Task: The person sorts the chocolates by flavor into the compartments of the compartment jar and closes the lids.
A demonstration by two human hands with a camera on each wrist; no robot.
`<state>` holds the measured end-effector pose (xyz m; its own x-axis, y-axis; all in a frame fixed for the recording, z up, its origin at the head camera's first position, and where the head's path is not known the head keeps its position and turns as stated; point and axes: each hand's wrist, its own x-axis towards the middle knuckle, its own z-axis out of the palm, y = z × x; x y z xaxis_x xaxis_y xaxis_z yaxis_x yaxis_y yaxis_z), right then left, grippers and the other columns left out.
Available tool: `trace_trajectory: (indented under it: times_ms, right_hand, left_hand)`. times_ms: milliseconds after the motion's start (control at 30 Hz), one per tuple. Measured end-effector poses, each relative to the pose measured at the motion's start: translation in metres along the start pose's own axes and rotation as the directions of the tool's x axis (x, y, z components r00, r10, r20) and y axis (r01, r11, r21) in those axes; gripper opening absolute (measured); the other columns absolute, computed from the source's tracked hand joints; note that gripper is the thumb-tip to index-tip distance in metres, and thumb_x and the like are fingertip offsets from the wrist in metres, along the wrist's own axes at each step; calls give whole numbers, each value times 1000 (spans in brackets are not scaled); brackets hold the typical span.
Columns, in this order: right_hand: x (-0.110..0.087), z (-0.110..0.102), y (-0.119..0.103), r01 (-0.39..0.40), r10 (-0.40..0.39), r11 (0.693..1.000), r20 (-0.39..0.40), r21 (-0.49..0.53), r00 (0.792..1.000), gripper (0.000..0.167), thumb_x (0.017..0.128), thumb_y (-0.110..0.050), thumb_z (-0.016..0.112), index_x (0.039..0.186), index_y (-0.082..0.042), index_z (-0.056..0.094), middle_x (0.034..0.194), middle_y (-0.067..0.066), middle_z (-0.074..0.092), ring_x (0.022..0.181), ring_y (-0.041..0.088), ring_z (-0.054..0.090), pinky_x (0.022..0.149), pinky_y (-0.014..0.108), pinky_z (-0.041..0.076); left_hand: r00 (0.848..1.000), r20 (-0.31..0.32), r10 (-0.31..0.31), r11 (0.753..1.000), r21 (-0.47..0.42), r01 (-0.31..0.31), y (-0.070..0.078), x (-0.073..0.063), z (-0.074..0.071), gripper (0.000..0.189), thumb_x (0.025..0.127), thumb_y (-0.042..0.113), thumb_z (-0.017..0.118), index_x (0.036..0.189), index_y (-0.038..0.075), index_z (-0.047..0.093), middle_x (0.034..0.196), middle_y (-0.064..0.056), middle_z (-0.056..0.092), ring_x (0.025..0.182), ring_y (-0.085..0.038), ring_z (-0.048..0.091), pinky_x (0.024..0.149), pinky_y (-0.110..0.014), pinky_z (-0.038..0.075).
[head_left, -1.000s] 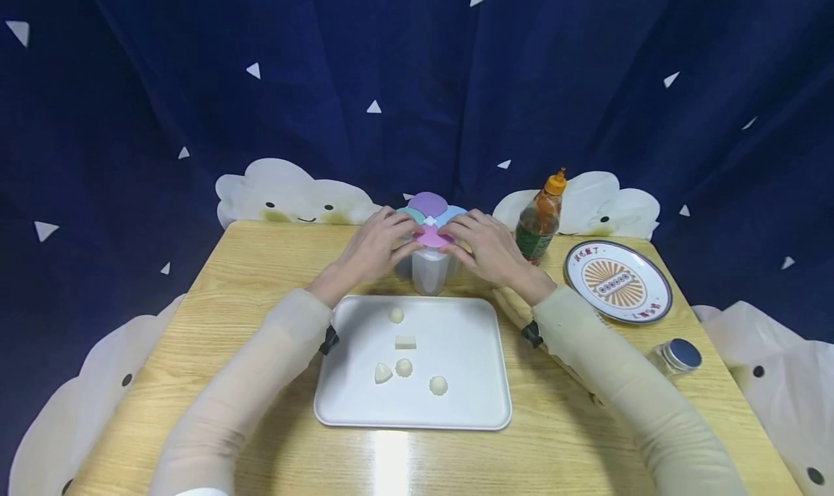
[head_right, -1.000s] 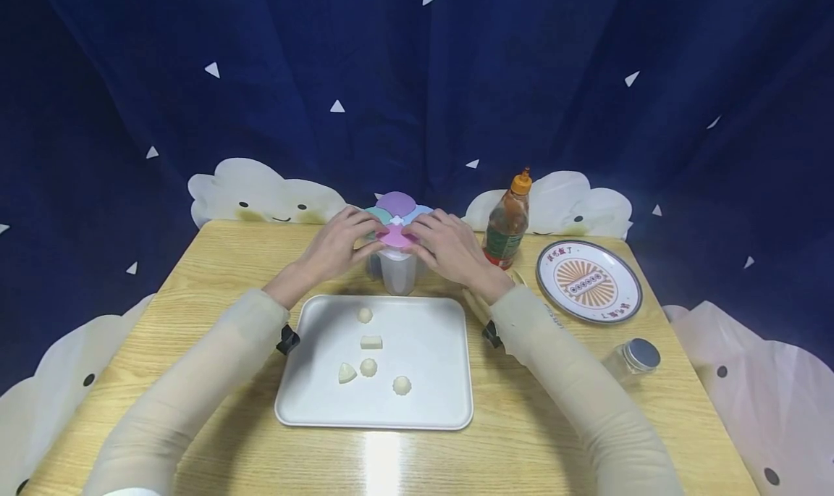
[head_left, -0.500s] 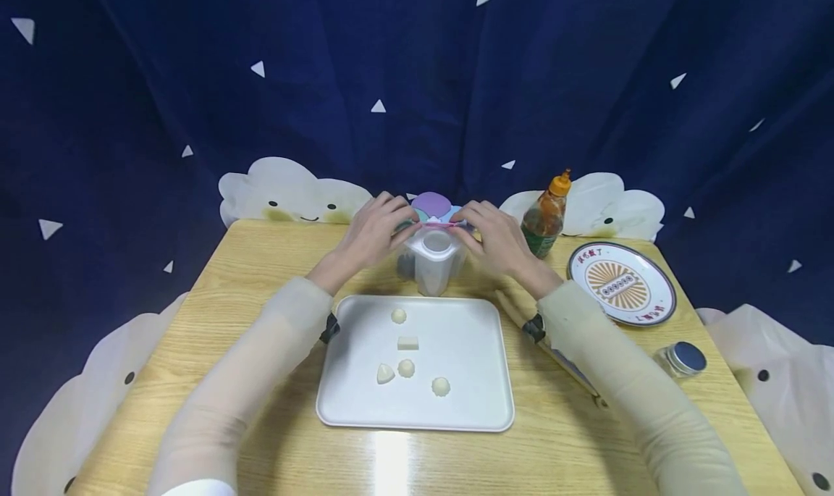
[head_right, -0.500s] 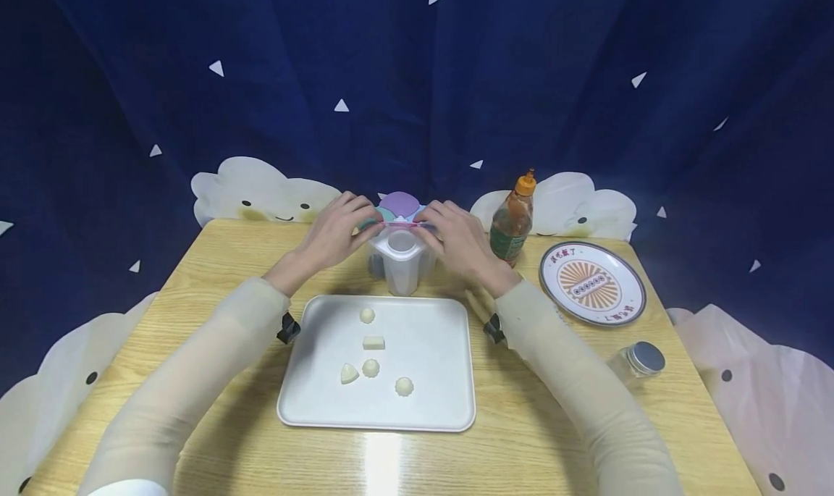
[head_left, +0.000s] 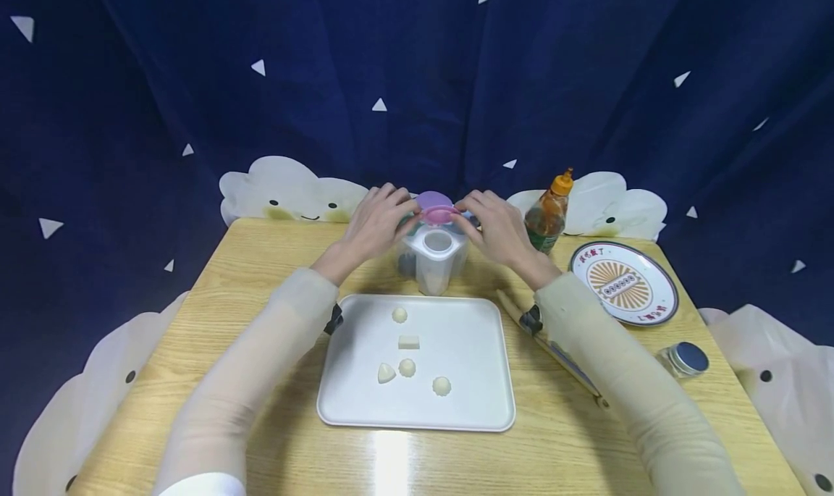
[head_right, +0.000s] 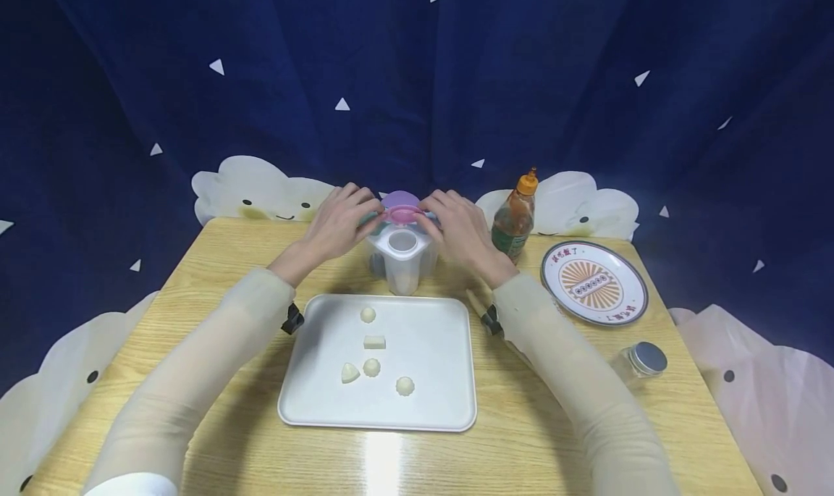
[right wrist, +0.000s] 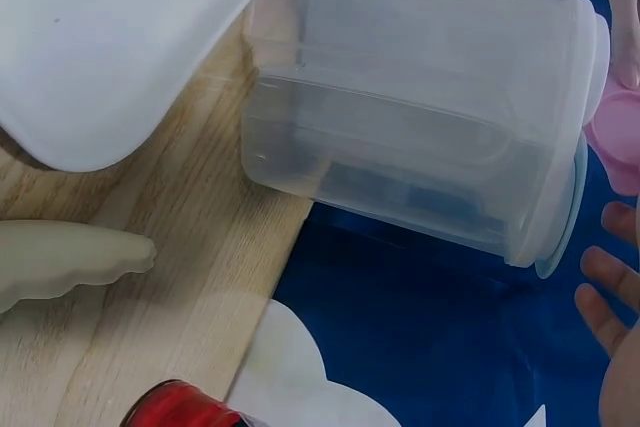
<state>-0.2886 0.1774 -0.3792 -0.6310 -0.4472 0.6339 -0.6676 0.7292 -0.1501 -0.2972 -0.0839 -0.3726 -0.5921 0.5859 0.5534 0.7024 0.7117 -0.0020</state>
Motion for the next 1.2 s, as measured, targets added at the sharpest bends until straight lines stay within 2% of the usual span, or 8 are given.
trace_trajectory:
  times_ms: [267,500,733,933,1200]
  right_hand:
    - [-3,-7,-4,-91,90,995,-29,-30,996,26,100,-37,71,106,-13,75,103,5,75,89,27,65,71,43,54]
    - [-29,-33,-19,-167,164,983,-47,-80,985,28,100,-39,71,110,-13,75,106,5,74,91,28,65,64,43,51]
    - [-79,-59,-30,-220,224,970,31,-101,974,39,95,-39,75,121,-11,74,116,10,72,105,34,65,74,48,52]
    - [-134,-71,-32,-244,260,955,83,-169,962,47,91,-38,79,127,-9,71,119,14,70,104,37,64,76,52,53]
    - [-192,-82,-31,-331,375,908,144,-256,916,71,85,-45,83,138,-3,62,121,25,67,105,46,63,82,58,52]
  left_hand:
    - [999,37,3,999,38,-4,0,4,-1,22,106,31,62,113,14,73,107,-8,70,99,-31,59,85,-43,48]
    - [999,36,0,999,32,-1,-1,3,-1,21,106,29,62,113,14,74,106,-8,70,99,-31,59,85,-43,48]
    - [999,42,-5,999,33,3,1,2,-3,21,106,30,62,114,14,74,106,-8,70,99,-31,58,84,-43,48]
    - [999,48,-12,999,31,11,1,3,-2,22,106,31,62,115,14,74,107,-8,70,100,-31,58,84,-42,48]
    - [998,61,-32,999,33,30,2,0,-3,23,106,32,61,117,15,73,109,-7,71,101,-31,59,87,-43,49]
